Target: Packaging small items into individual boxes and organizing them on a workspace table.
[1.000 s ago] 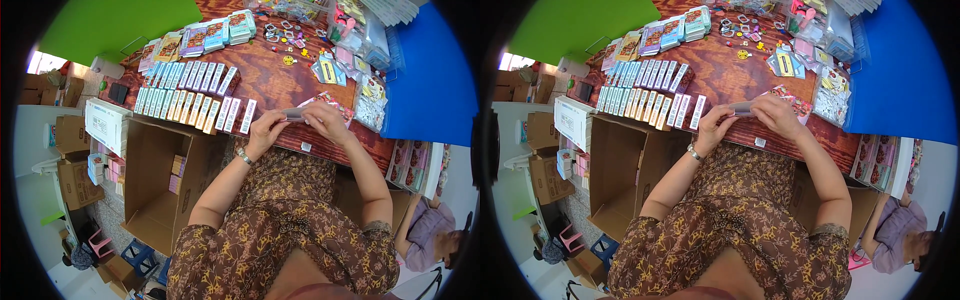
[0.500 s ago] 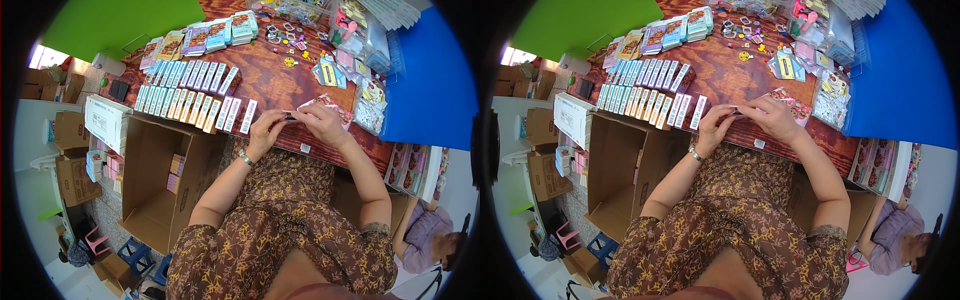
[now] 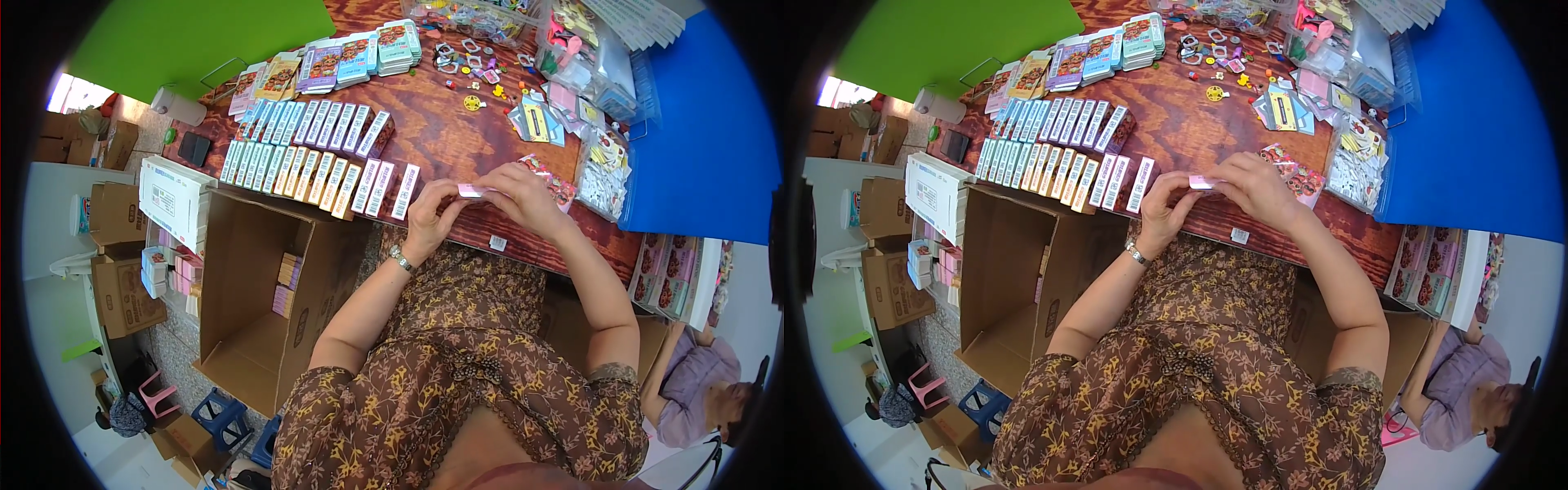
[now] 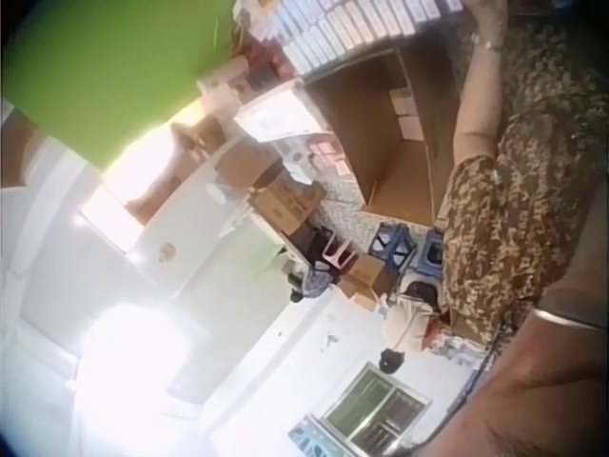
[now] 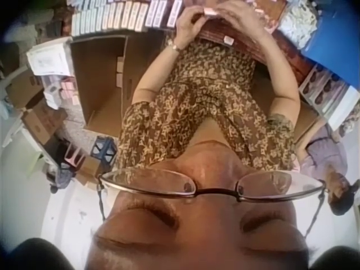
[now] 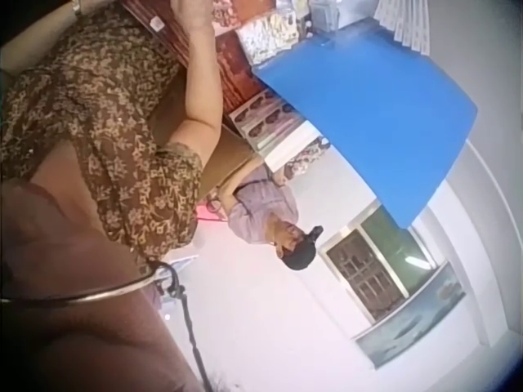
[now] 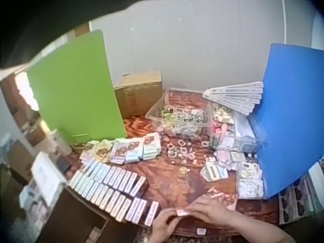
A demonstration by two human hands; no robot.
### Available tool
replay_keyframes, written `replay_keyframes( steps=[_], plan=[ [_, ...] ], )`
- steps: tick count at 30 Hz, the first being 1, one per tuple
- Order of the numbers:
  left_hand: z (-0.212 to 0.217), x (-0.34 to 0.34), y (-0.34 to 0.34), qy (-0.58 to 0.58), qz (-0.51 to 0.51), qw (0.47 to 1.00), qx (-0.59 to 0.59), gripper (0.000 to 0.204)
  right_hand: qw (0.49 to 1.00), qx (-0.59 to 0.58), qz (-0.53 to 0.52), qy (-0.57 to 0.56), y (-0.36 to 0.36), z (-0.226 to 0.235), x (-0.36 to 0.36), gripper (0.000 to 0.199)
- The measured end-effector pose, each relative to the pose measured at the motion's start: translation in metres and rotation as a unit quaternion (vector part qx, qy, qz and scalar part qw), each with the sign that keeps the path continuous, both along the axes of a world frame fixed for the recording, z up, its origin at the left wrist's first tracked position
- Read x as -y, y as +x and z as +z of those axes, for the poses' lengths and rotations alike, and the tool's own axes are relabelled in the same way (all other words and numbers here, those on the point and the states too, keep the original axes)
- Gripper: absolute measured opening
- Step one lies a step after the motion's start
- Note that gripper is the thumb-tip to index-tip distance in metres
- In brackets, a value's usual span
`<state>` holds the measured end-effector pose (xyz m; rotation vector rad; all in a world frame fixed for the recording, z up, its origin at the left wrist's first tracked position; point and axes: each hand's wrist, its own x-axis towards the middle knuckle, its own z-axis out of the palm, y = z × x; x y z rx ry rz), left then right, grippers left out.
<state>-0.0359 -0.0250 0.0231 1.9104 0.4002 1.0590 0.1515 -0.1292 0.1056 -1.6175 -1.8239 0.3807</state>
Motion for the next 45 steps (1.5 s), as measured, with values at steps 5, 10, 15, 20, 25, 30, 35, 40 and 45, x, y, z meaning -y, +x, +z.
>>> replay_keyframes(
  steps=[5,10,15,20,25,30,35,40,45],
  plan=[
    [-0.017,0.004,-0.001,-0.123,-0.013,0.992,0.011,0.028,0.994,0.098,-0.008,0.051,-0.008,-0.008,0.004,0.032],
    [-0.016,0.004,0.001,-0.113,-0.017,0.993,0.008,0.028,0.987,0.144,-0.031,0.073,-0.015,-0.01,0.006,0.035],
    [-0.019,0.003,-0.001,-0.098,-0.017,0.995,0.002,0.028,0.982,0.164,-0.038,0.089,-0.025,-0.01,0.007,0.034],
    [-0.003,0.008,0.0,-0.182,-0.023,0.983,0.03,0.032,0.964,0.234,-0.025,0.127,-0.029,-0.01,0.009,0.03],
    [-0.002,-0.003,-0.004,0.113,-0.023,0.993,0.0,0.03,0.981,0.147,-0.013,0.123,-0.02,-0.014,0.012,0.031],
    [-0.003,-0.003,-0.002,0.099,-0.017,0.995,-0.009,0.029,0.992,0.028,-0.065,0.101,-0.006,-0.021,0.02,0.031],
    [-0.001,-0.004,-0.003,0.107,-0.017,0.994,-0.005,0.028,0.984,0.116,-0.035,0.133,-0.005,-0.025,0.023,0.023],
    [-0.01,-0.006,-0.01,0.215,-0.025,0.975,-0.056,0.029,0.972,0.166,-0.036,0.16,-0.016,-0.031,0.026,0.023],
    [0.002,-0.002,0.0,0.2,-0.019,0.978,-0.051,0.029,0.975,0.15,-0.073,0.144,-0.013,-0.032,0.021,0.021]
  ],
)
